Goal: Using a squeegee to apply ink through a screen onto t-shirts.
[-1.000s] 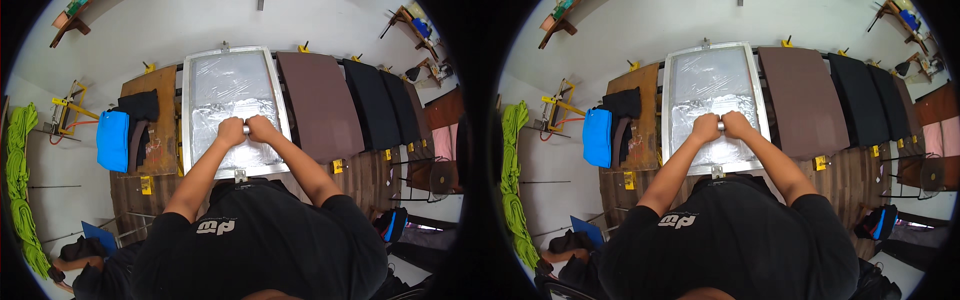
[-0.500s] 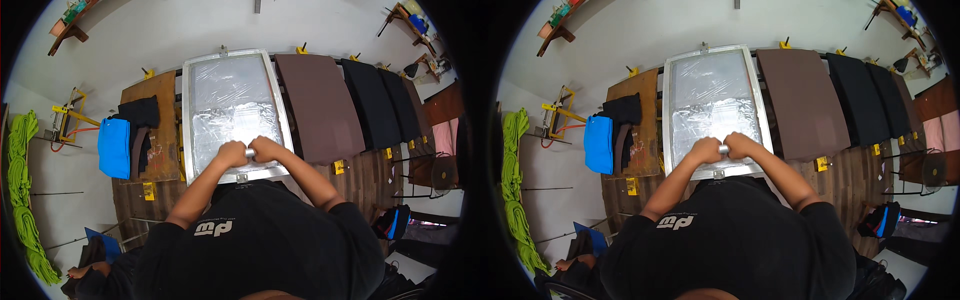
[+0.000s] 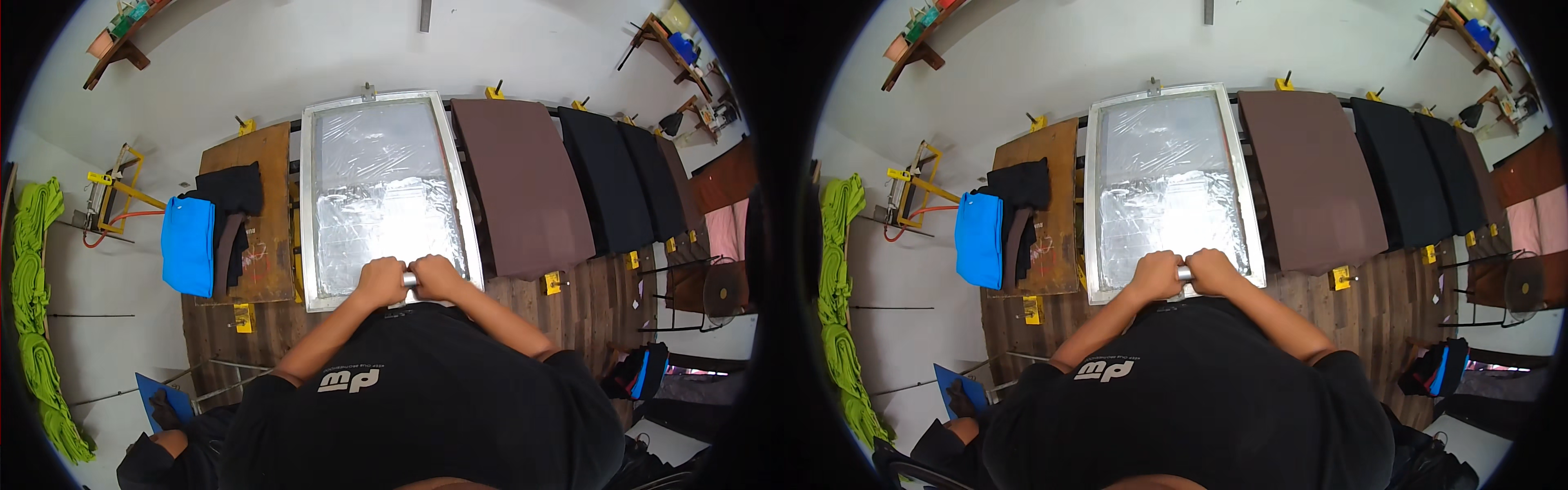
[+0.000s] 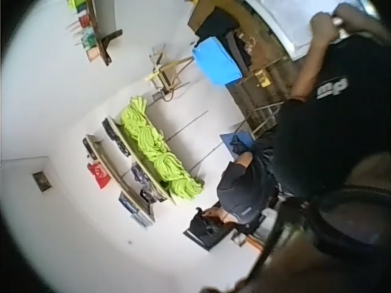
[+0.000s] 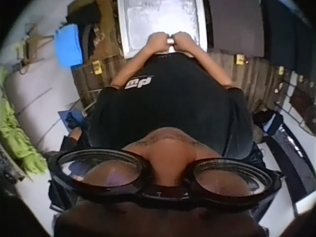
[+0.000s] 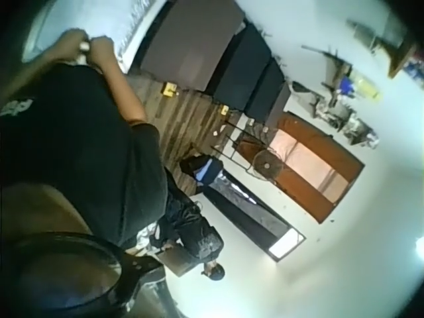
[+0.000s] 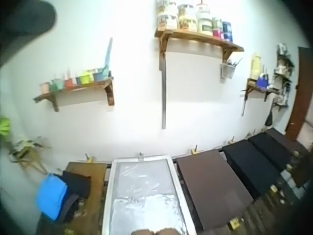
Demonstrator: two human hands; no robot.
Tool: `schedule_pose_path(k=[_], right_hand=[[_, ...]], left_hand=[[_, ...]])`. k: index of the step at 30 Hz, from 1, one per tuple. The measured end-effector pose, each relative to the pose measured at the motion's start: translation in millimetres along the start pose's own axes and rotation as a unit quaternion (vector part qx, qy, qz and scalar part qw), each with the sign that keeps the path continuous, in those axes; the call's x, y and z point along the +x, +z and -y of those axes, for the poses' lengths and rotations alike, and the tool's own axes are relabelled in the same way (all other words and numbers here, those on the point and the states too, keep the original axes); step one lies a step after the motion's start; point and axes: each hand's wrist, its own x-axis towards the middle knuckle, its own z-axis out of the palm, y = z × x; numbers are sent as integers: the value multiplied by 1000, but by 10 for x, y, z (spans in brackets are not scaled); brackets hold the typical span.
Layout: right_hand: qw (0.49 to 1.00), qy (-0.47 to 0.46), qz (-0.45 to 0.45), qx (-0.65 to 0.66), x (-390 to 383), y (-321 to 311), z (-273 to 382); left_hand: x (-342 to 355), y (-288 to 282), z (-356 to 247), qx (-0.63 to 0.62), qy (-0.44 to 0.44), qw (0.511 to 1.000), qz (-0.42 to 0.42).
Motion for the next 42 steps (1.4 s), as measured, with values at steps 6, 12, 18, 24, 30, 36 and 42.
schedule_pose_path(k=[6, 12, 18, 24, 30, 36, 42], right_hand=[[1000, -8, 8, -20, 635, -475, -287], [999, 14, -22, -47, 980, -442, -366], [999, -20, 24, -39, 373, -178, -125], [997, 5, 79, -2, 76, -148, -26], [1000, 4, 13, -8, 485, -477, -243], [992, -23, -115, -37, 289, 116, -140], [1000, 5, 27, -14, -73, 54, -3]], left_hand=[[647, -327, 187, -16, -67, 997, 38], [950, -351, 320, 60, -67, 996, 22], [400, -35, 148, 60, -16, 997, 35], [131, 73, 28, 24, -41, 995, 88], [565, -289, 29, 0, -51, 998, 35], [278, 233, 181, 33, 36, 991, -122], [-28, 33, -143, 27, -16, 998, 50]])
